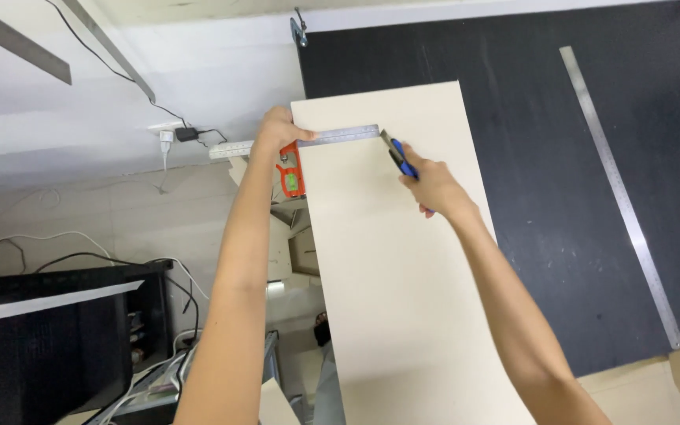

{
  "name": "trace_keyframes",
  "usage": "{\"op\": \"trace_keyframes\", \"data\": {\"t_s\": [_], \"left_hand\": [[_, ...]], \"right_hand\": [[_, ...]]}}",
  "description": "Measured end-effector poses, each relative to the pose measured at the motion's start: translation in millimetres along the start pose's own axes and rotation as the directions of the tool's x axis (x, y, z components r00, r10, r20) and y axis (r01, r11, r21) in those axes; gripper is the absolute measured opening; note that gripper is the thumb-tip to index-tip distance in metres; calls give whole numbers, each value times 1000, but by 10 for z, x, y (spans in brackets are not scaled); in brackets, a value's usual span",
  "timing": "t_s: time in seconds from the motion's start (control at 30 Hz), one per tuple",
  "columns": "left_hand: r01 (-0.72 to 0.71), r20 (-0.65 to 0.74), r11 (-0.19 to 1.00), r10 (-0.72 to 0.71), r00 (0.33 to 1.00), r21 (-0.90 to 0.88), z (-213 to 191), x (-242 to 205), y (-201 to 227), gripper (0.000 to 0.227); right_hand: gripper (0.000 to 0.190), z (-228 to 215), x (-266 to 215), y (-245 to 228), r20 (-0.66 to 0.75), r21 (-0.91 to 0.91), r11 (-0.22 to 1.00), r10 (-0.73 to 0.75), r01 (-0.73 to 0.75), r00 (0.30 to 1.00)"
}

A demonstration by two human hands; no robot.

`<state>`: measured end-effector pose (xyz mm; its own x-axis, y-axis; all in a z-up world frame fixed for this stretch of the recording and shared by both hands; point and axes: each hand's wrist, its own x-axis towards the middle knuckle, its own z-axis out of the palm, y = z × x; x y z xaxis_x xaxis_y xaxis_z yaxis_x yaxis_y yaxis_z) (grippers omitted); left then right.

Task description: Measuring and cutting cardboard sheets using a metal ruler and a utility knife on a workbench.

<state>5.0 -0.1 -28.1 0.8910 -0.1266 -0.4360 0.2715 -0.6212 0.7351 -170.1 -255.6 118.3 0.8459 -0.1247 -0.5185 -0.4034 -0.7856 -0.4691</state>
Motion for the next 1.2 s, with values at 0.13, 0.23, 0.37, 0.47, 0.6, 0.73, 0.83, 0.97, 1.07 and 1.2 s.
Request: {"op": "trace_keyframes", "data": {"t_s": [0.13, 0.23, 0.37, 0.47, 0.6, 0.73, 0.83, 0.97, 1.07, 1.2], "left_hand": [[-88, 65, 995, 91, 994, -47, 143, -634, -28, 72], [-110, 116, 992, 117, 986, -62, 238, -1526, 5, 81], [-23, 177, 1000, 25, 984, -11, 607, -2543, -218, 78], [89, 216, 996, -86, 973, -3, 862, -3220, -338, 74], [162, 235, 986, -164, 958, 28, 1176, -3712, -674, 68], [162, 202, 984, -173, 964, 68, 1232, -3813, -661, 93], [145, 125, 989, -144, 982, -2, 1193, -3736, -518, 88], [79, 76, 997, -80, 994, 5, 1203, -3408, -651, 87], [26, 37, 1000, -26, 999, 1, 1122, -3144, -630, 95], [0, -62, 1000, -1, 998, -10, 977, -2360, -790, 90]], "right_hand": [[64, 328, -465, 1144, -147, 296, 954, -9, 53, 989], [43, 738, -1096, 2272, -346, 158, 978, 183, -135, 920], [49, 1113, -2112, 3158, -474, 43, 945, 304, -324, 826], [55, 1314, -2592, 3446, -482, 151, 932, 361, -330, 798], [55, 1485, -2709, 3355, -541, 199, 952, 305, -233, 784], [53, 1458, -2570, 3192, -573, 195, 953, 303, -232, 761], [51, 1355, -2435, 3015, -554, 249, 941, 333, -229, 763], [54, 1342, -2155, 2893, -581, 261, 934, 353, -242, 733], [54, 1294, -2110, 2896, -587, 289, 930, 359, -227, 725], [57, 1266, -2077, 2829, -558, 330, 919, 375, -217, 740]]}}
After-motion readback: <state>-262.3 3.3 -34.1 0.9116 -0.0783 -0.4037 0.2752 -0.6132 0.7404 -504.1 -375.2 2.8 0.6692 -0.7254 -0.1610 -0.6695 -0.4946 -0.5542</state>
